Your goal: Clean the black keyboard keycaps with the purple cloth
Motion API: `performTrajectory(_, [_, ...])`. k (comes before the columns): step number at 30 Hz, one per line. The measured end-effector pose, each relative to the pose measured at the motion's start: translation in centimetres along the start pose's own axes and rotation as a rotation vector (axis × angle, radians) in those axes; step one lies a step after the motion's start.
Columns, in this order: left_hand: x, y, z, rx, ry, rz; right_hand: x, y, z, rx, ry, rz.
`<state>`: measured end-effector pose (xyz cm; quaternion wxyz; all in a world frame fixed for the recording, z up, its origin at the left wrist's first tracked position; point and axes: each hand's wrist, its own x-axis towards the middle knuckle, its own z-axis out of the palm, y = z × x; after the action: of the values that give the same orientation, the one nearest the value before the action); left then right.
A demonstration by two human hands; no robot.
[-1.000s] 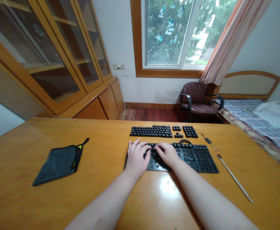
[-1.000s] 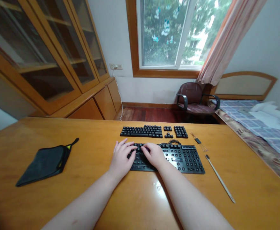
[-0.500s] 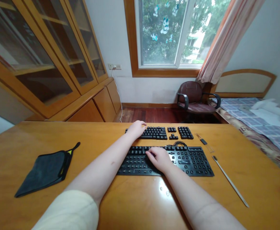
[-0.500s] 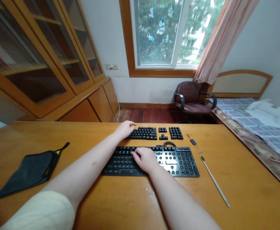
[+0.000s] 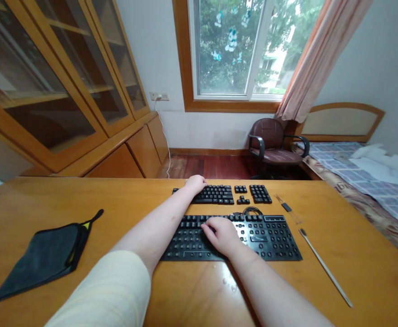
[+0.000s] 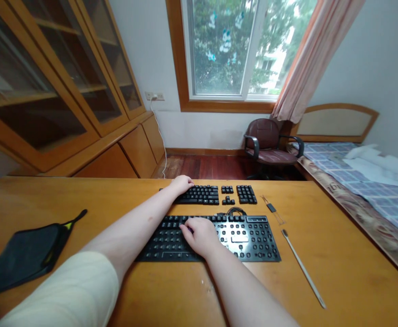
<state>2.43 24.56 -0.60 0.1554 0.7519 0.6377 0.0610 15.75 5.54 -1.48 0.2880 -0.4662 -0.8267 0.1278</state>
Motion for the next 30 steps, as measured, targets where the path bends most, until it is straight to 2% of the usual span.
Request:
performTrajectory(11, [0.8, 0.2, 0.3, 0.036, -0.042, 0.033, 0.1, -0.2, -0.1, -0.003, -0.002, 0.006])
performTrajectory(20, [0.4, 0.7, -0.2, 0.054, -0.062, 0.062, 0.1, -0.1, 0.1, -0.006, -0.010, 0.006])
performTrajectory(27, [0.1, 1.2, -0.7, 0.013, -0.032, 0.048, 0.1, -0.2, -0.1, -0.006, -0.017, 0.007])
performTrajectory(30, [-0.6, 1.0, -1.7, -0.050, 0.033, 0.056, 0.1, -0.3, -0.1, -0.012, -0.023, 0.009])
